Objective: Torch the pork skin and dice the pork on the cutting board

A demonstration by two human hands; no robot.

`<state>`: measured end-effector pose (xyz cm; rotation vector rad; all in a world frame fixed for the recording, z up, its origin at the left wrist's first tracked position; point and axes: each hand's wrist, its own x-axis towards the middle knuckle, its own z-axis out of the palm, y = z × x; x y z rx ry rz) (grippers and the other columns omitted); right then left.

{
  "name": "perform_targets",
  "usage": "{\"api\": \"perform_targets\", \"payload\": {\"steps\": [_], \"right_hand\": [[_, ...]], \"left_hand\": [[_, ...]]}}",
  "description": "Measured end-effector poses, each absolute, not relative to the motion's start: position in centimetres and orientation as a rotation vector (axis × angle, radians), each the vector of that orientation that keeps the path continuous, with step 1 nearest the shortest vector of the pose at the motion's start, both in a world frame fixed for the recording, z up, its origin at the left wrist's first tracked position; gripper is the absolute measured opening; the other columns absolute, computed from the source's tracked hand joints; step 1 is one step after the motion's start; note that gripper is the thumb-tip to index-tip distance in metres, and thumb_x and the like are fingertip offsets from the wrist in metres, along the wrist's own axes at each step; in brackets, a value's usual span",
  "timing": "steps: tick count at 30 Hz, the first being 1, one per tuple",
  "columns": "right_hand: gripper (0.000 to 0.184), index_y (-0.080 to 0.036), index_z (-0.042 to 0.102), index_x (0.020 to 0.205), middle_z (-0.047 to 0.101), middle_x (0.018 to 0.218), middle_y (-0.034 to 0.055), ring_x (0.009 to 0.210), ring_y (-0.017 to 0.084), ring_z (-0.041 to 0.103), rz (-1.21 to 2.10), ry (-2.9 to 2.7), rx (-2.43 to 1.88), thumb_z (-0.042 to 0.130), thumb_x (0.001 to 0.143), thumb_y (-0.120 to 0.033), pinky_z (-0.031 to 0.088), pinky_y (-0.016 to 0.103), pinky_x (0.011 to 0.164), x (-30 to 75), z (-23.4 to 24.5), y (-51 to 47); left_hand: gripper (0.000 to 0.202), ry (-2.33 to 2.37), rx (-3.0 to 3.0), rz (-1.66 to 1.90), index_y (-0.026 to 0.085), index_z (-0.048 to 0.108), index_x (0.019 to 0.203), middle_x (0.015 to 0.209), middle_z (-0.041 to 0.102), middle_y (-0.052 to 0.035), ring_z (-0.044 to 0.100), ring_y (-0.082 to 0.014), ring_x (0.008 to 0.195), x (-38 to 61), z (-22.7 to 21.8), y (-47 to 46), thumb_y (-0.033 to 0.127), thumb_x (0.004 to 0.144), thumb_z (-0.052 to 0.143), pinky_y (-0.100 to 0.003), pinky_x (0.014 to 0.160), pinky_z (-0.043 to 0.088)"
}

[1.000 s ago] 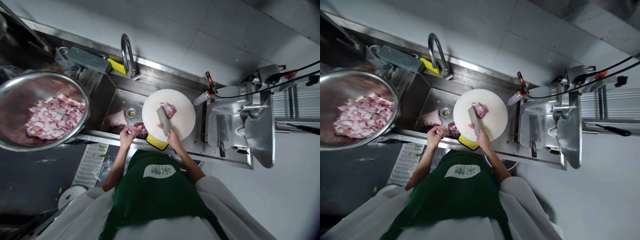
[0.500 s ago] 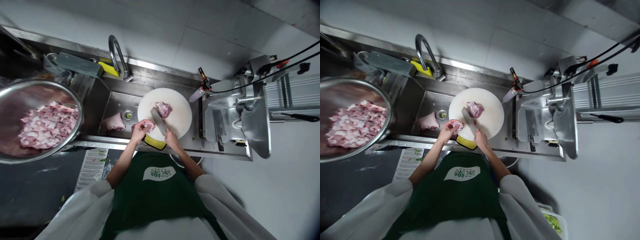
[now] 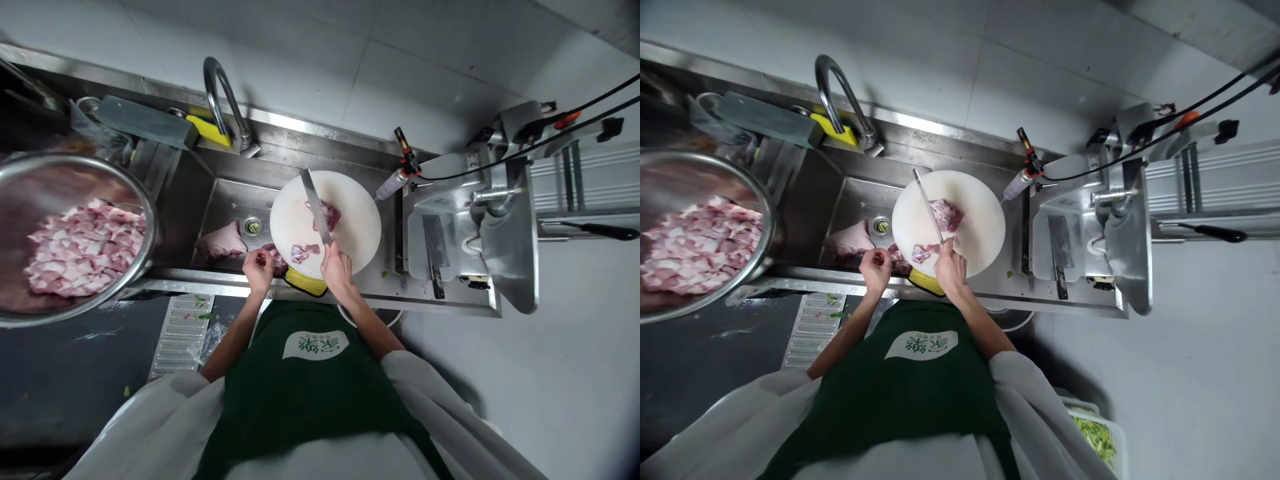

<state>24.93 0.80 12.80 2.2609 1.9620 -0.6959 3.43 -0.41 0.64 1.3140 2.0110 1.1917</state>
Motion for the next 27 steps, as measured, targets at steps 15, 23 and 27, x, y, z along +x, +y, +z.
{"api": "perform_targets", "payload": {"steps": [15, 23, 27], "right_hand": [[0.03, -0.012, 0.055, 0.131, 0.075, 0.113, 0.0162, 0.107, 0.028, 0.071, -0.749, 1.782, 2.2, 0.037, 0.109, -0.022, 0.05, 0.032, 0.089, 29.8, 11.2, 1.0], [0.036, -0.013, 0.05, 0.14, 0.075, 0.116, 0.0168, 0.109, 0.026, 0.072, -0.846, 1.998, 2.035, 0.036, 0.11, -0.026, 0.052, 0.032, 0.092, 22.0, 9.7, 1.0], [0.029, -0.017, 0.056, 0.131, 0.074, 0.121, 0.015, 0.113, 0.025, 0.071, -0.911, 1.971, 1.974, 0.039, 0.11, -0.026, 0.051, 0.031, 0.093, 23.0, 8.4, 0.8]], "left_hand": [[0.022, 1.684, 1.882, 0.854, 0.022, 0.075, 0.105, 0.114, 0.065, -0.0131, 0.054, -0.0308, 0.111, 7.5, -1.0, 1.4, 0.038, 0.095, 0.064, -0.046, 0.099, 0.041], [0.02, 1.7, 1.762, 1.08, 0.02, 0.073, 0.097, 0.106, 0.064, -0.0138, 0.056, -0.0294, 0.107, 7.4, -1.6, -0.2, 0.033, 0.098, 0.057, -0.045, 0.1, 0.044], [0.019, 1.613, 1.849, 0.926, 0.02, 0.074, 0.096, 0.11, 0.066, -0.0149, 0.055, -0.0304, 0.104, 8.0, -2.6, 0.2, 0.031, 0.097, 0.059, -0.046, 0.098, 0.042]]}}
